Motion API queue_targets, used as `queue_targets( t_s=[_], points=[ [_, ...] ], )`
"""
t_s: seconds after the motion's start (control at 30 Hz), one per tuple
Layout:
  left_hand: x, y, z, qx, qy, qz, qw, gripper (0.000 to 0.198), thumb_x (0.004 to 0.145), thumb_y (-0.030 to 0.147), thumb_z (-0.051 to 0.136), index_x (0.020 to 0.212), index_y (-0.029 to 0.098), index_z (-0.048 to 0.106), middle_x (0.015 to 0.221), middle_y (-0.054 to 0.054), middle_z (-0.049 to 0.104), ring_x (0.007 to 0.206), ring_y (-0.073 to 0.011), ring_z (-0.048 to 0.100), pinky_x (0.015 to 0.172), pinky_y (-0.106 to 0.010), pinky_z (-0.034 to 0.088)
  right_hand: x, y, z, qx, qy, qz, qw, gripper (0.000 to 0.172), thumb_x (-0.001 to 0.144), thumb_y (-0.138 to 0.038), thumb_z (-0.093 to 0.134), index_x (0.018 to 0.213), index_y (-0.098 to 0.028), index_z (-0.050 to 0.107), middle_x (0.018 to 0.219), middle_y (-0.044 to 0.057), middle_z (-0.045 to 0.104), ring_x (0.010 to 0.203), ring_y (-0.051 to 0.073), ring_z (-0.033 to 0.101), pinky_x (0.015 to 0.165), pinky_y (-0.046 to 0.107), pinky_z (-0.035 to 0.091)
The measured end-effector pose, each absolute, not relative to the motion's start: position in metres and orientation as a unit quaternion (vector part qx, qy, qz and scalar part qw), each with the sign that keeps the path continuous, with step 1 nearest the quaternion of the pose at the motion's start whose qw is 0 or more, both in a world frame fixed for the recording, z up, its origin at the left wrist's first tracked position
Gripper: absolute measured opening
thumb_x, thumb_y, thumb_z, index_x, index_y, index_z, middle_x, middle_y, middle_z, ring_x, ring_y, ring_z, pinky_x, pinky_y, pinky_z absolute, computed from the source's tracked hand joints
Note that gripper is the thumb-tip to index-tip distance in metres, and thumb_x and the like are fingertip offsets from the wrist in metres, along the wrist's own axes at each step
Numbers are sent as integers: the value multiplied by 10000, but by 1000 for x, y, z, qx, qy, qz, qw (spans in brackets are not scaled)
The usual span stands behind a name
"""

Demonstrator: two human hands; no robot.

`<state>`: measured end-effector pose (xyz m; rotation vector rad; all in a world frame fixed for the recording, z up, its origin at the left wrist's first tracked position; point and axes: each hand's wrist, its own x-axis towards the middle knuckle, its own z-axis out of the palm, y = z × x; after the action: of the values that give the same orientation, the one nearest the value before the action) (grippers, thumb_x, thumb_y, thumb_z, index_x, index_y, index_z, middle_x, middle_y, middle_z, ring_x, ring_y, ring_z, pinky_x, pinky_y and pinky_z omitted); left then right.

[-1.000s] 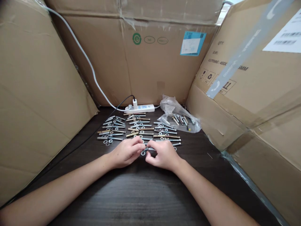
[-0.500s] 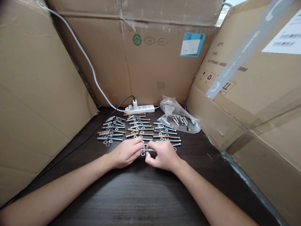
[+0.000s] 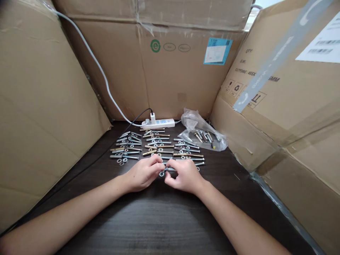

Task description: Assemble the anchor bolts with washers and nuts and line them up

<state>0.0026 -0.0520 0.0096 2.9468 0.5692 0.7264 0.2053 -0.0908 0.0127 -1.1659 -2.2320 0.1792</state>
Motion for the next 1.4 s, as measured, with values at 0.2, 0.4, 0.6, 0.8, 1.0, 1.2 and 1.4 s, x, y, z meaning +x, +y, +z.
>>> queue_targets(
  t_s=[0.2, 0.4, 0.6, 0.8, 1.0, 1.2, 1.4],
  points=[
    [3, -52, 10, 955, 187, 227, 25, 194, 879, 143, 390, 1023, 205, 506, 971, -44, 495, 731, -131, 504, 651, -230, 429, 205, -91, 11, -444, -840, 69, 303, 96, 705, -220, 545, 763, -191, 615, 589, -7, 612, 495, 112, 510, 531, 202, 361],
    [3, -51, 10, 953, 199, 221, 55, 198, 903, 169, 373, 1044, 201, 507, 981, -46, 507, 747, -136, 516, 684, -246, 445, 205, -91, 11, -445, -840, 62, 304, 98, 703, -224, 542, 755, -188, 617, 573, -10, 604, 488, 113, 507, 528, 204, 363],
    [4, -52, 13, 951, 222, 203, 77, 197, 940, 224, 332, 1003, 181, 514, 966, -51, 514, 803, -157, 530, 721, -262, 446, 205, -91, 12, -437, -838, 54, 322, 135, 703, -222, 543, 794, -183, 635, 578, -14, 607, 477, 106, 499, 522, 202, 368],
    [4, -52, 16, 954, 222, 189, 71, 216, 941, 229, 327, 898, 179, 532, 933, -40, 511, 759, -146, 518, 699, -256, 440, 205, -91, 12, -435, -839, 51, 323, 127, 698, -225, 542, 779, -178, 629, 568, -14, 593, 471, 103, 487, 514, 201, 364],
    [3, -53, 13, 941, 221, 247, 65, 190, 916, 211, 378, 1076, 179, 475, 996, -57, 502, 783, -147, 535, 695, -256, 459, 205, -91, 12, -435, -838, 62, 324, 113, 702, -220, 544, 767, -181, 627, 558, -20, 581, 469, 100, 477, 510, 201, 354],
    [2, -53, 9, 949, 190, 248, 29, 198, 863, 142, 409, 1024, 203, 506, 1005, -54, 483, 721, -123, 511, 654, -239, 454, 205, -91, 12, -436, -841, 73, 311, 99, 701, -214, 546, 759, -184, 620, 584, -10, 601, 492, 107, 501, 528, 201, 365],
    [3, -53, 12, 947, 209, 238, 54, 190, 898, 193, 384, 1045, 191, 503, 997, -58, 497, 759, -140, 520, 688, -254, 457, 205, -91, 13, -434, -841, 70, 315, 123, 706, -217, 539, 784, -186, 629, 577, -14, 598, 483, 108, 496, 524, 203, 371]
  ],
)
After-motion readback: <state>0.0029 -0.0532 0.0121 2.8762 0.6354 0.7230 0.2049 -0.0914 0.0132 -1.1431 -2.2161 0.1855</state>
